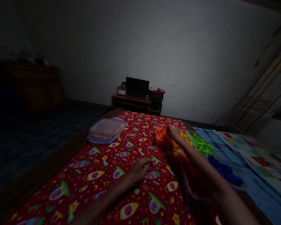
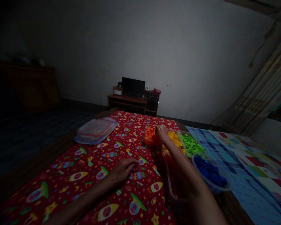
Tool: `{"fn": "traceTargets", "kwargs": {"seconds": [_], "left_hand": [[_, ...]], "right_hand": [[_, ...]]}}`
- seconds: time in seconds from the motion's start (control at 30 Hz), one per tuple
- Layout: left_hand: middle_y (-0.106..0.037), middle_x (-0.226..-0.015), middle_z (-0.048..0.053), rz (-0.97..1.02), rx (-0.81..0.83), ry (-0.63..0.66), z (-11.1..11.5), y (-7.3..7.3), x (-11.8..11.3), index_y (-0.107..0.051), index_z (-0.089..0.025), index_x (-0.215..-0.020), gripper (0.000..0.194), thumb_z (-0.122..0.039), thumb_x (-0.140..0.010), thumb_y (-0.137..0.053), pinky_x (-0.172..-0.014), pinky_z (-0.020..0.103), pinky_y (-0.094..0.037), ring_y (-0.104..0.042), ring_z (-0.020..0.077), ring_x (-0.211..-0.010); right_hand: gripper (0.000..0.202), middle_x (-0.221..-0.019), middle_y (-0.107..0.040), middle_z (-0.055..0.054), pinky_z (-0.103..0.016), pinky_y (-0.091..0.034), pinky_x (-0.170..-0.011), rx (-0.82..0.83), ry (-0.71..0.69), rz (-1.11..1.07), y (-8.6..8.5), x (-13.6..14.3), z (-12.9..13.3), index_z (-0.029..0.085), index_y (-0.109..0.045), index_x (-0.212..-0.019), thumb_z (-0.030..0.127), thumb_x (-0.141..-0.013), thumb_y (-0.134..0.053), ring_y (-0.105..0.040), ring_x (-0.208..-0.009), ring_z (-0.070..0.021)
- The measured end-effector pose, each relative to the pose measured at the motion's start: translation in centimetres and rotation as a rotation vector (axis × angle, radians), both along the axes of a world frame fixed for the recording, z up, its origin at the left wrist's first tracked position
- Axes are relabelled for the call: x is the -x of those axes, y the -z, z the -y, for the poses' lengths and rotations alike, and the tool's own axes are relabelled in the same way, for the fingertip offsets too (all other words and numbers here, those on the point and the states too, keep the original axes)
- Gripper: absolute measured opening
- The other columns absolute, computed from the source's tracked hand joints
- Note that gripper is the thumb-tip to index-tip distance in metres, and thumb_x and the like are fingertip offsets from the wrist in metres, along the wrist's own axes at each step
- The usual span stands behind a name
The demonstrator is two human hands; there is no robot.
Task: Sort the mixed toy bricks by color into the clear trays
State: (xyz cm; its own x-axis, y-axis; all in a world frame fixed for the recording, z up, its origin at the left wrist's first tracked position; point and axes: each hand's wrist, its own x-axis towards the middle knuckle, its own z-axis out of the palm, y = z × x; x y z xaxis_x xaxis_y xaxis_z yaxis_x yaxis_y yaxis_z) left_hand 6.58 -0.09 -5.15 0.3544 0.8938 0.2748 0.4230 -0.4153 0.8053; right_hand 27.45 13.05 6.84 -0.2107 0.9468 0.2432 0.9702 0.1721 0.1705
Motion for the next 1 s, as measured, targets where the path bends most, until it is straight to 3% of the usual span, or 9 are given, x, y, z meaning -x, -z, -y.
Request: {"fn": "traceTargets", "kwargs": {"seconds": [0.13,0.2,0.33,0.47,0.73,0.87,1.0], "left_hand": [[-0.069,-0.103,0.008,-0.181,-0.352,-0.325,-4.3,-3.0,6.5,-0.066,-0.019,-0.101,0.032,-0.018,-0.084,-0.04,-0.089,0.036,-0.048,-0.063,0.0214,-0.096],[-0.063,-0.116,0.013,-0.344,-0.447,-0.473,-6.1,-4.4,9.9,-0.063,-0.017,-0.108,0.031,-0.018,-0.085,-0.041,-0.098,0.041,-0.043,-0.056,0.0257,-0.111],[-0.055,-0.123,0.019,-0.747,-0.295,-0.715,-7.8,-6.2,13.7,-0.06,-0.013,-0.112,0.033,-0.027,-0.083,-0.055,-0.091,0.046,-0.043,-0.048,0.0359,-0.115],[-0.056,-0.118,0.02,-0.894,-0.207,-0.682,-7.9,-6.9,14.4,-0.061,-0.013,-0.107,0.03,-0.033,-0.085,-0.053,-0.09,0.045,-0.042,-0.047,0.0366,-0.115],[-0.065,-0.101,0.016,-0.906,-0.166,-0.635,-7.3,-7.7,14.8,-0.064,-0.013,-0.092,0.022,-0.017,-0.083,-0.044,-0.083,0.036,-0.046,-0.06,0.0272,-0.095],[-0.066,-0.093,0.018,-0.905,-0.154,-0.662,-7.0,-8.5,14.8,-0.063,-0.013,-0.087,0.021,-0.02,-0.084,-0.044,-0.077,0.039,-0.048,-0.063,0.0305,-0.088],[-0.061,-0.105,0.022,-0.858,-0.255,-0.746,-6.4,-10.6,15.1,-0.06,-0.014,-0.093,0.021,-0.024,-0.085,-0.044,-0.085,0.045,-0.045,-0.057,0.0378,-0.104]], "right_hand": [[0.033,-0.074,-0.063,-0.01,-0.027,-0.02,-0.054,-0.024,-0.072,0.013,-1.2,-1.3,2.6,0.013,-0.068,-0.086,0.018,-0.09,-0.036,-0.044,-0.057,-0.0129],[0.032,-0.066,-0.058,-0.006,-0.028,-0.016,-0.053,-0.058,-0.147,0.016,-1.5,-2.0,4.2,0.015,-0.066,-0.079,0.02,-0.089,-0.037,-0.033,-0.051,-0.0109],[0.032,-0.055,-0.047,-0.001,-0.029,-0.012,-0.052,-0.091,-0.254,-0.031,-1.4,-3.0,7.9,0.017,-0.062,-0.071,0.024,-0.089,-0.036,-0.02,-0.048,-0.0102],[0.03,-0.055,-0.047,-0.001,-0.027,-0.012,-0.051,-0.068,-0.339,-0.091,-0.3,-2.9,11.6,0.017,-0.06,-0.069,0.021,-0.087,-0.036,-0.024,-0.048,-0.0101],[0.026,-0.056,-0.053,-0.002,-0.027,-0.015,-0.049,0.011,-0.469,-0.191,3.5,-2.8,17.5,0.02,-0.054,-0.066,0.012,-0.084,-0.039,-0.031,-0.045,-0.0109],[0.02,-0.056,-0.054,-0.001,-0.026,-0.013,-0.05,0.048,-0.48,-0.171,4.3,-2.6,19.2,0.019,-0.054,-0.068,0.009,-0.082,-0.044,-0.034,-0.046,-0.0096],[0.021,-0.058,-0.056,-0.001,-0.026,-0.015,-0.05,0.059,-0.488,-0.205,4.0,-2.8,19.4,0.018,-0.053,-0.068,0.008,-0.083,-0.043,-0.035,-0.048,-0.009]]}}
